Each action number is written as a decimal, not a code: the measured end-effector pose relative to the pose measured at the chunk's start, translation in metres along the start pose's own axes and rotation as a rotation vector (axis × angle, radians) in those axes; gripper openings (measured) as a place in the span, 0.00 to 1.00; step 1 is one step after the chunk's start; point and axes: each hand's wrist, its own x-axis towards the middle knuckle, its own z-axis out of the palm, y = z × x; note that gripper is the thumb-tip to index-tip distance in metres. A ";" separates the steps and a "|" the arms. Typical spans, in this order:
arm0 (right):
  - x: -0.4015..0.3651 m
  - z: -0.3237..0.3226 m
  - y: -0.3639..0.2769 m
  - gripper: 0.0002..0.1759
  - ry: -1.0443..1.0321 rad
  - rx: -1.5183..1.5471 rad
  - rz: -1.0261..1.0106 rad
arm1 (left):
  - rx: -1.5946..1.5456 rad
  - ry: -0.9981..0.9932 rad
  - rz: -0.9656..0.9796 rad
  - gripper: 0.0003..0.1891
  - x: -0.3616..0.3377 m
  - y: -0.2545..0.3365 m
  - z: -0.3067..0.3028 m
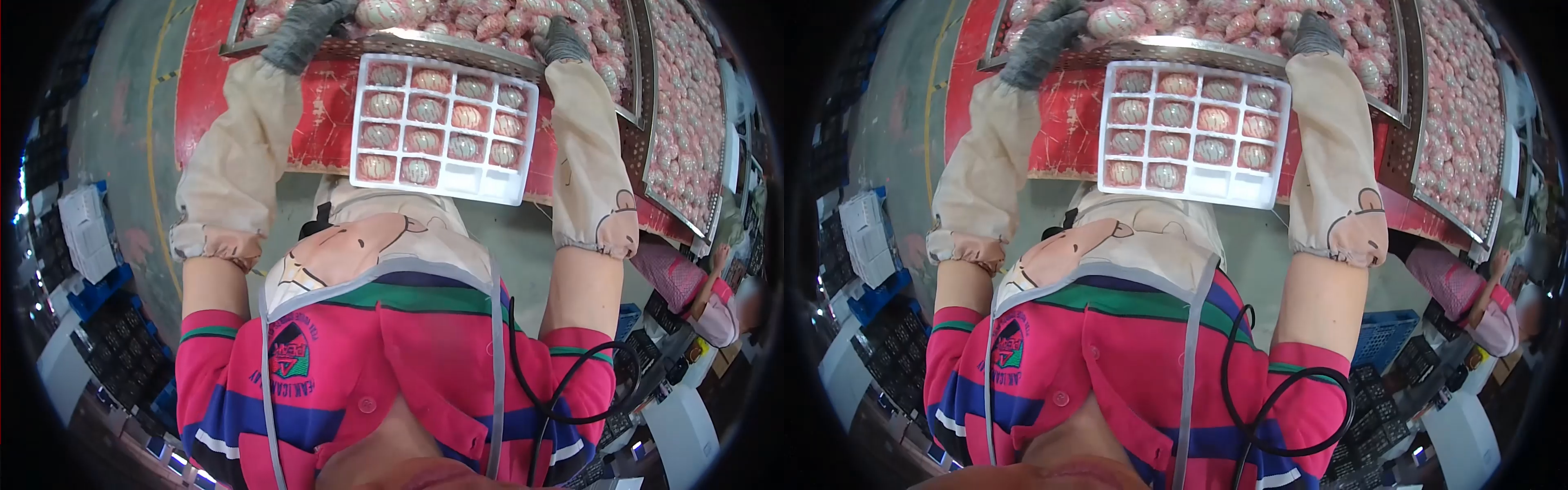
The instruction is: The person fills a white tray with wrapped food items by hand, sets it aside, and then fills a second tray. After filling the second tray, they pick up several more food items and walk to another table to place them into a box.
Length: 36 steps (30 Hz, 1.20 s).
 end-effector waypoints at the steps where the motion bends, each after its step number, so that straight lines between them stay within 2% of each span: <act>1: 0.001 0.007 0.009 0.35 0.120 0.105 -0.028 | -0.040 -0.063 0.002 0.08 -0.001 -0.014 -0.007; 2: -0.023 -0.012 0.004 0.35 0.115 0.103 -0.021 | -0.042 -0.070 -0.001 0.08 -0.005 -0.026 -0.010; 4: -0.097 -0.056 -0.008 0.15 0.636 -0.215 -0.693 | -0.594 -0.290 0.076 0.16 -0.020 -0.047 -0.009; 6: -0.130 -0.054 -0.016 0.32 0.069 0.560 -0.147 | -0.706 -0.261 -0.005 0.15 -0.039 -0.063 -0.001; 8: -0.182 0.000 -0.012 0.31 -0.051 0.903 -0.436 | -0.817 -0.230 -0.091 0.15 -0.060 -0.075 0.015; 9: -0.221 0.003 -0.022 0.29 0.025 0.506 -0.445 | -0.408 -0.190 0.253 0.15 -0.070 -0.078 0.026; 10: -0.248 0.018 -0.026 0.31 0.021 0.352 -0.540 | 0.010 -0.140 0.585 0.15 -0.076 -0.088 0.035; 11: -0.264 0.034 -0.030 0.32 -0.069 0.255 -0.596 | -0.250 -0.227 0.429 0.16 -0.075 -0.125 0.039; 12: -0.277 0.051 -0.033 0.32 -0.071 0.253 -0.584 | -0.257 -0.238 0.428 0.16 -0.078 -0.122 0.044; 14: -0.291 0.065 -0.044 0.33 -0.129 0.057 -0.653 | -0.938 -0.371 -0.249 0.18 -0.088 -0.101 0.059; 15: -0.294 0.057 -0.046 0.27 -0.113 0.060 -0.626 | -0.884 -0.382 -0.412 0.21 -0.087 -0.087 0.065; 16: -0.296 0.059 -0.049 0.27 -0.119 0.063 -0.623 | -0.884 -0.384 -0.420 0.21 -0.089 -0.081 0.069; 18: -0.297 0.063 -0.053 0.25 -0.138 0.083 -0.606 | -0.788 -0.552 -0.291 0.24 -0.092 -0.075 0.074; 19: -0.298 0.072 -0.055 0.22 -0.186 0.064 -0.618 | -0.730 -0.528 -0.332 0.26 -0.093 -0.077 0.076; 23: -0.298 0.086 -0.058 0.21 -0.196 0.075 -0.613 | -0.713 -0.516 -0.406 0.29 -0.095 -0.085 0.075; 26: -0.290 0.082 -0.070 0.21 -0.231 0.003 -0.585 | -0.820 -0.468 -0.447 0.25 -0.098 -0.081 0.076; 28: -0.284 0.079 -0.083 0.20 -0.388 -0.048 -0.502 | -0.843 -0.474 -0.422 0.26 -0.093 -0.092 0.077; 30: -0.288 0.094 -0.077 0.19 -0.367 -0.017 -0.526 | -0.833 -0.491 -0.411 0.26 -0.094 -0.096 0.079; 32: -0.288 0.100 -0.076 0.18 -0.173 0.003 -0.600 | -0.803 -0.556 -0.405 0.29 -0.094 -0.096 0.077; 34: -0.284 0.097 -0.073 0.15 -0.200 -0.009 -0.550 | -0.850 -0.554 -0.434 0.31 -0.094 -0.094 0.082; 36: -0.276 0.093 -0.067 0.16 -0.329 0.054 -0.561 | -0.865 -0.556 -0.420 0.30 -0.094 -0.090 0.091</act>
